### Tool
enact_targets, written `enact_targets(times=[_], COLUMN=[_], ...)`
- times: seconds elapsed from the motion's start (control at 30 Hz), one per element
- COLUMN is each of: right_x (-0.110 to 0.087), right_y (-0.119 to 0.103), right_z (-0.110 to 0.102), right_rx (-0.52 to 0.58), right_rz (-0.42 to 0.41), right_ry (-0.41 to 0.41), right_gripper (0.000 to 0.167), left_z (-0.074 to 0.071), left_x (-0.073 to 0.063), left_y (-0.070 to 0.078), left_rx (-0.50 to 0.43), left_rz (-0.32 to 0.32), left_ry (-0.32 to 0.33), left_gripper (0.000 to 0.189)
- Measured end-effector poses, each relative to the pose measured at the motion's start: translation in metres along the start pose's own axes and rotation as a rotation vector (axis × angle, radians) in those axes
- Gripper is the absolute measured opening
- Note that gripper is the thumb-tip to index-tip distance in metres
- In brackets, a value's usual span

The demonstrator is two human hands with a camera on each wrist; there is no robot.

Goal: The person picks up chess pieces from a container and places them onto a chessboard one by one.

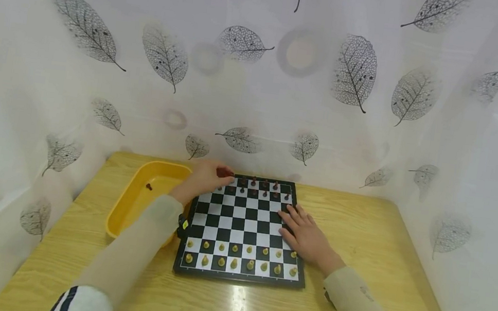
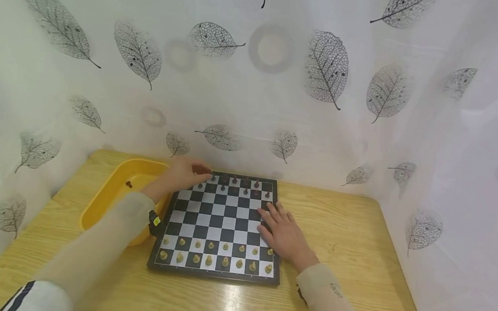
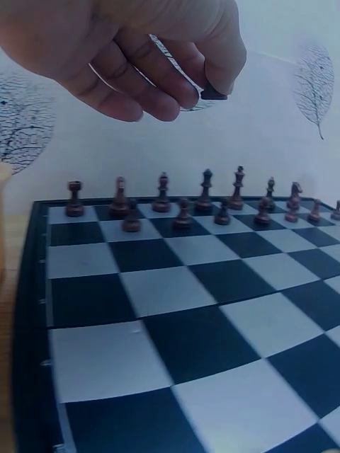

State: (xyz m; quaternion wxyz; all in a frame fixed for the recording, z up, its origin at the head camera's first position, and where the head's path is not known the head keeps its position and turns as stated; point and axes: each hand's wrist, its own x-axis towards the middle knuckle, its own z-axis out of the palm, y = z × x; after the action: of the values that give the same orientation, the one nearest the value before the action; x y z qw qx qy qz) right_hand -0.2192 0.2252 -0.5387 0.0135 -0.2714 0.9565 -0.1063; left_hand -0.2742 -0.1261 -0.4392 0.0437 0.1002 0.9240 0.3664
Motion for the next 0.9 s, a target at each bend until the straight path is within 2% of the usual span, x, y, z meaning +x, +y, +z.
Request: enact_targets(times=[0.17, 0.4, 0.67, 0.9], right_x=[0.001, 0.000, -0.001, 0.000], right_y=[0.000, 0.002, 0.000, -0.001], right_z=[0.000, 0.001, 0.002, 0.000], right_rx=[-0.002, -0.001, -0.009, 0.004], right_rz=[0.006, -0.003, 0.000, -0.004], right_ry=[-0.002, 0.003, 0.001, 0.011], right_gripper=[0.063, 0.062, 0.062, 0.061], left_z=[0.008, 0.026, 0.044, 0.058], left_x=[0.009, 0.020, 0.036, 0.047], left_y=[0.012, 0.022, 0.031, 0.039], left_rx=[0.004, 0.007, 0.002, 0.016], left_rz=[0.024, 0.138, 0.184, 0.205], left_ry=[-0.017, 0.003, -0.021, -0.006], left_gripper=[0.032, 0.029, 0.026, 0.025])
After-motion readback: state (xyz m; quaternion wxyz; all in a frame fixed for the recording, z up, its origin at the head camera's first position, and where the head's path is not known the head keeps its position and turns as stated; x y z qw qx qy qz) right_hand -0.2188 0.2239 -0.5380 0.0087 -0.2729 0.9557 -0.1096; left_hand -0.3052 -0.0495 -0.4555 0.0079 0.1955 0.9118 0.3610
